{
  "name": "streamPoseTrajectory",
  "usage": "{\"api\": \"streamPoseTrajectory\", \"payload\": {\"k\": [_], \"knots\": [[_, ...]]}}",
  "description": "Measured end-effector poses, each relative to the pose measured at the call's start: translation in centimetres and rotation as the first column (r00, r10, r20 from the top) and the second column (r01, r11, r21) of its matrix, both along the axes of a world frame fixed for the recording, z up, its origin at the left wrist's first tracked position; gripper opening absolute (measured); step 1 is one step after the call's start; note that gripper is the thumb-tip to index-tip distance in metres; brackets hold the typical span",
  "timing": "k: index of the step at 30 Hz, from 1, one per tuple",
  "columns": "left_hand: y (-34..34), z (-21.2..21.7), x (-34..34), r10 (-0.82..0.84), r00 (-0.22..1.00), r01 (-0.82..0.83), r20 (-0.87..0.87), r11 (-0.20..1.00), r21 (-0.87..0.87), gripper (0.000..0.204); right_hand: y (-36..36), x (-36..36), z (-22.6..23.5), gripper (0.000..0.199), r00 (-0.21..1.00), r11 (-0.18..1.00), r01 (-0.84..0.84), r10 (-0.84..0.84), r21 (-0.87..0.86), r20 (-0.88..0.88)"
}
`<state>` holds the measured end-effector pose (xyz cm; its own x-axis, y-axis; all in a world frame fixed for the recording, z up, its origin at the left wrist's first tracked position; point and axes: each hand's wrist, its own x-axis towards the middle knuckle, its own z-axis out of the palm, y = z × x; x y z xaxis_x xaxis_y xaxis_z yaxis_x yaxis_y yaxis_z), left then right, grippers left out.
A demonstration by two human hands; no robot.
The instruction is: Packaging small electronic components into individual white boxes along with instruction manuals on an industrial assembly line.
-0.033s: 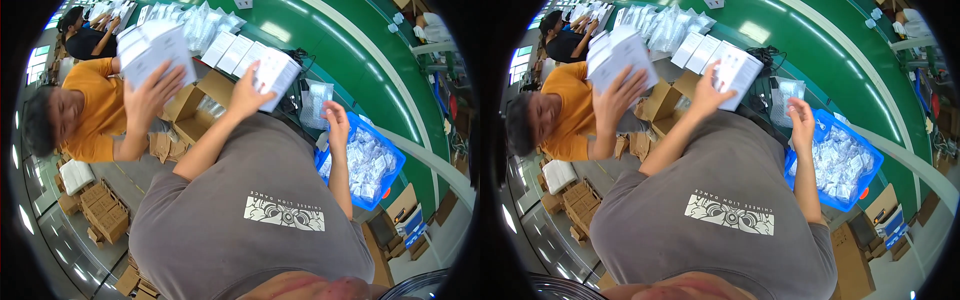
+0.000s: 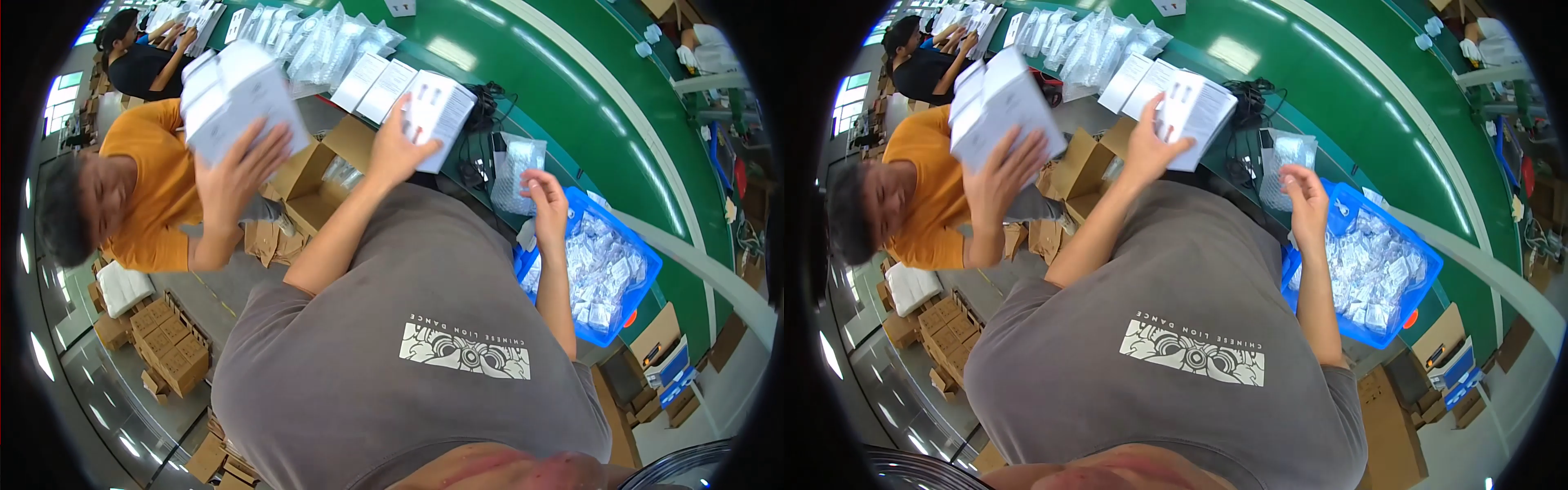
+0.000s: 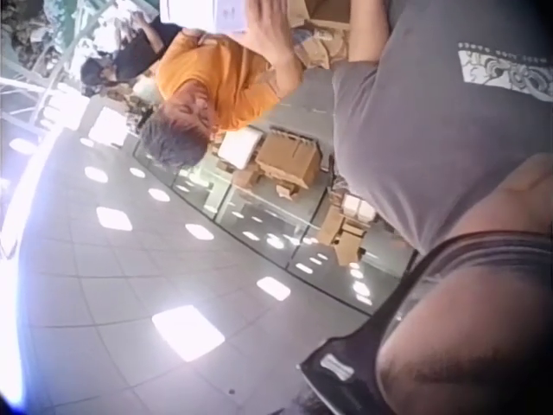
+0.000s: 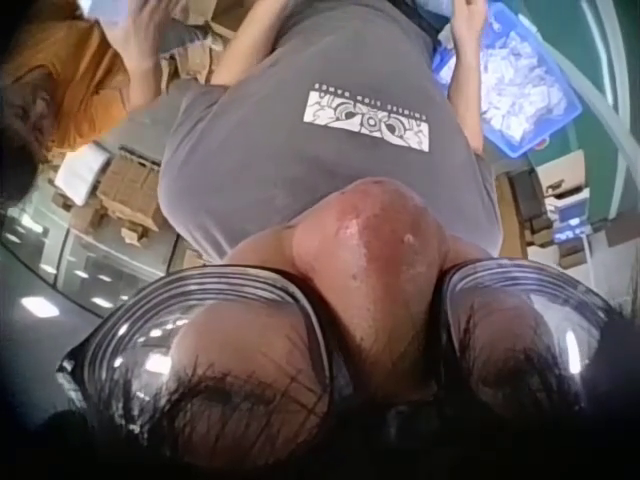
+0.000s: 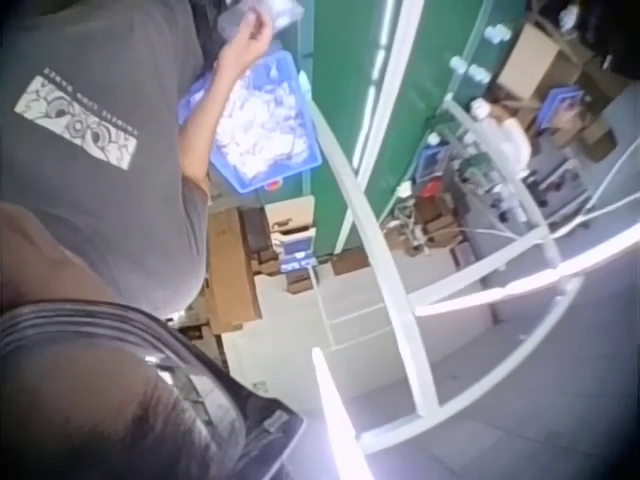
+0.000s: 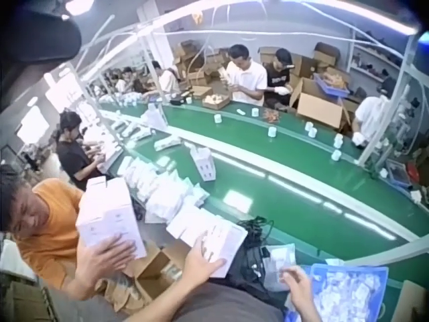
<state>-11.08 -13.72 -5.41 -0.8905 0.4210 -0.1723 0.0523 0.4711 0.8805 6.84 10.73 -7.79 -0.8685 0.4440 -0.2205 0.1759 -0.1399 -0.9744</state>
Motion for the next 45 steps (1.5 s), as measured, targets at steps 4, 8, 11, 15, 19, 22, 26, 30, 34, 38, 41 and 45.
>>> {"api": "streamPoseTrajectory", "payload": {"k": [4, 8, 11, 15, 19, 22, 26, 30, 34, 38, 41, 45], "knots": [[-3.5, -2.0, -4.6, 0.216, 0.974, -0.218, -0.064, 0.976, -0.028, 0.089, -1.2, -4.0, -0.8, 0.019, 0.974, 0.982, -0.188, 0.190, -0.023, 0.123], [-6.8, -2.8, -9.8, 0.167, 0.975, -0.200, -0.144, 0.946, -0.254, 0.088, -1.8, -10.1, -2.2, 0.018, 0.952, 0.963, -0.270, 0.267, 0.005, 0.150], [-9.3, -4.1, -13.1, 0.131, 0.951, -0.245, -0.282, 0.874, -0.419, 0.087, -2.1, -16.5, -3.1, 0.019, 0.940, 0.941, -0.325, 0.310, 0.097, 0.142], [-11.3, -6.6, -15.7, 0.022, 0.936, -0.171, -0.352, 0.902, -0.397, 0.082, -2.4, -29.7, -4.2, 0.026, 0.946, 0.794, -0.303, 0.317, 0.526, 0.066], [-10.4, -5.1, -16.8, -0.032, 0.941, -0.109, -0.337, 0.913, -0.392, 0.078, -3.0, -46.5, -7.7, 0.037, 0.911, 0.439, 0.003, 0.370, 0.898, -0.184], [-11.0, -3.4, -18.2, 0.026, 0.915, -0.137, -0.403, 0.958, -0.250, 0.086, -2.7, -52.2, -11.0, 0.035, 0.916, 0.106, 0.009, 0.397, 0.994, -0.051], [-10.5, -1.8, -19.8, -0.035, 0.953, -0.006, -0.299, 0.991, -0.136, 0.081, -0.7, -51.8, -12.0, 0.024, 0.921, 0.032, -0.112, 0.378, 0.993, 0.092], [-3.9, -0.1, -20.6, 0.100, 0.891, -0.073, -0.442, 0.994, 0.077, 0.075, -3.8, -44.3, -2.1, 0.010, 0.888, 0.300, 0.152, 0.377, 0.942, -0.263], [3.6, -0.9, -19.6, -0.131, 0.887, 0.257, -0.443, 0.937, 0.237, 0.094, -5.8, -33.5, 8.1, 0.010, 0.833, 0.416, 0.176, 0.421, 0.892, -0.360], [5.2, -1.8, -18.3, -0.379, 0.915, 0.402, -0.138, 0.878, 0.261, 0.094, -0.1, -20.9, 10.1, 0.006, 0.773, 0.518, 0.474, 0.143, 0.712, -0.618], [4.3, -1.7, -13.7, -0.462, 0.878, 0.417, 0.124, 0.866, 0.275, 0.084, 10.8, -2.3, 1.1, 0.016, 0.691, 0.367, 0.567, -0.700, 0.738, -0.182], [6.2, -3.5, -9.3, -0.514, 0.793, 0.418, 0.326, 0.849, 0.322, 0.084, 14.5, 22.3, -16.9, 0.045, 0.259, 0.240, 0.071, -0.942, 0.968, 0.215]]}}
